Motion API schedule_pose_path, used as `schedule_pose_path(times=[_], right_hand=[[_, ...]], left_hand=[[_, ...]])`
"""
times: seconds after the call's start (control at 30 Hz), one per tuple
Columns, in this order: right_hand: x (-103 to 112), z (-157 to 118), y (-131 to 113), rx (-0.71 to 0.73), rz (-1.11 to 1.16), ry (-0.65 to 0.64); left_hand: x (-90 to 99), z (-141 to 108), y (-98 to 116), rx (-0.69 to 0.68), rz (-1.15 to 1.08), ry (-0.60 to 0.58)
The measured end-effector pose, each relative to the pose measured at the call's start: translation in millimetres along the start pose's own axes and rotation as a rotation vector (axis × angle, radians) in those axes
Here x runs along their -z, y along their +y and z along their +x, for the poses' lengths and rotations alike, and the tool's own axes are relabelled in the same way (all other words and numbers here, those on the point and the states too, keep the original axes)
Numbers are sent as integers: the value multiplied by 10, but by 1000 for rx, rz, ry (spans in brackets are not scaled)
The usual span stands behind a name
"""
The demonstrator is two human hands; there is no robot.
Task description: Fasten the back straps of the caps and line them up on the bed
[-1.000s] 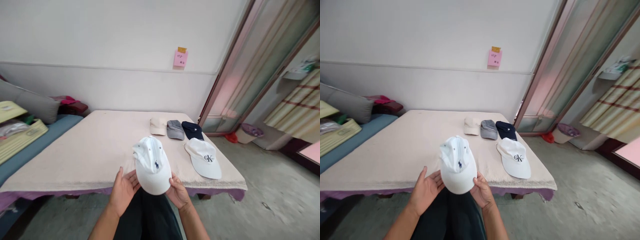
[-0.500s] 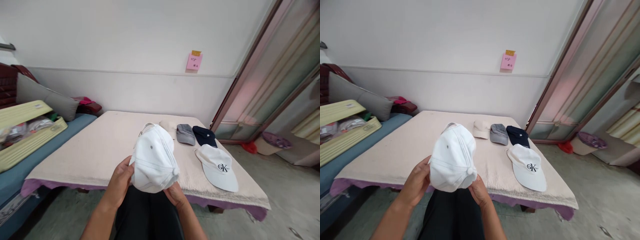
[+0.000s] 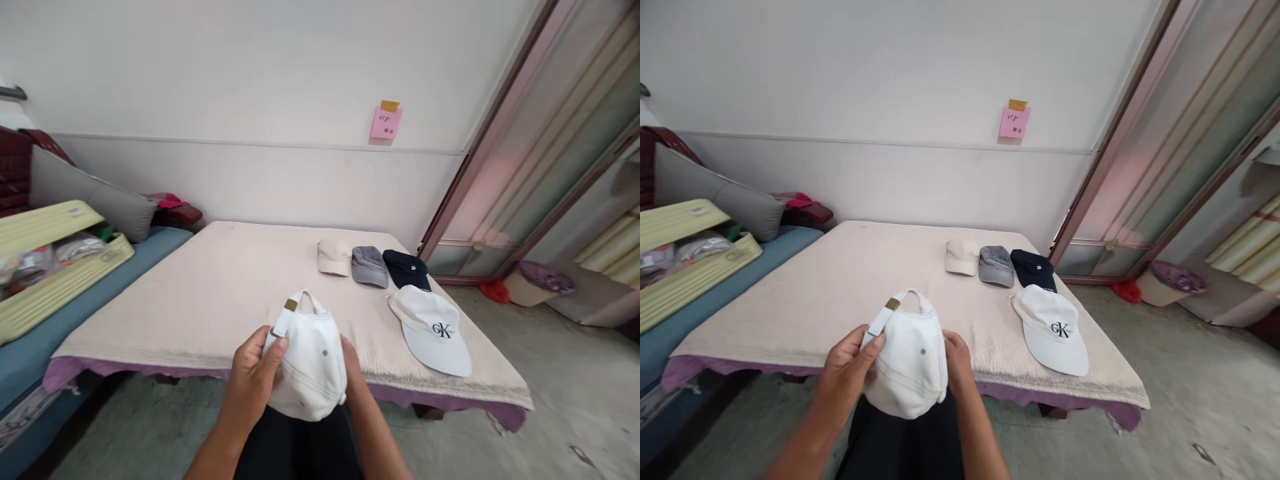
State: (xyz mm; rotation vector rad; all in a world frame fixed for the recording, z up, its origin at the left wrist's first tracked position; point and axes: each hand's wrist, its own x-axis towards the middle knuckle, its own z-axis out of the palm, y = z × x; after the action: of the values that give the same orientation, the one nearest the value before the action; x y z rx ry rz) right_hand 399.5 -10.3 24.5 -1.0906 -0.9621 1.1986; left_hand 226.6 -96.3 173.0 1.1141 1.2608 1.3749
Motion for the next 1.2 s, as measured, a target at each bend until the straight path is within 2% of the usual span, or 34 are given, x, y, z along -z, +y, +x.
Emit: schedule_pose_path(times=[0.1,0.17,0.2,0.23,0.3,0.33,0.37,0.43,0.6,0.8,0.93,1.03,1.13,1.2], right_hand=[[103,-20,-218,33,62,198],[146,-131,-495,109,82,254],[139,-215,-657,200,49,209],[110,-311,-820,300,-22,93],[-2,-508,-1102,453,-228,-249],[-70,-594,-1201,511,-303,-375],[-135,-663,-1267,536,-359,-448],[-233,-746,-1305,570,-415,-461],[-285,-756,-1182,672,-427,-364],[-335,-827,-1198,741,-378,-272],[-341,-862,-1234,689,-357,-289],[-306,-841,-1239,508,-280,-285],[-248,-790,-1247,304,-95,-287],[-205,-746,-1268,250,-27,-349]], left_hand=[[-41,-37,-134,-85,172,40],[-48,-55,-187,-100,240,29],[-48,-61,-200,-91,257,8],[-47,-67,-207,-82,263,-21],[-39,-78,-209,-80,267,-81],[-32,-86,-208,-92,275,-109],[-24,-95,-210,-106,285,-130],[-3,-121,-216,-123,315,-156],[10,-201,-194,-109,397,-220],[-66,-249,-57,-38,337,-284],[-30,-237,-54,-69,372,-301],[25,-237,-66,-46,366,-316],[65,-237,-50,34,250,-388],[86,-227,-33,113,156,-433]])
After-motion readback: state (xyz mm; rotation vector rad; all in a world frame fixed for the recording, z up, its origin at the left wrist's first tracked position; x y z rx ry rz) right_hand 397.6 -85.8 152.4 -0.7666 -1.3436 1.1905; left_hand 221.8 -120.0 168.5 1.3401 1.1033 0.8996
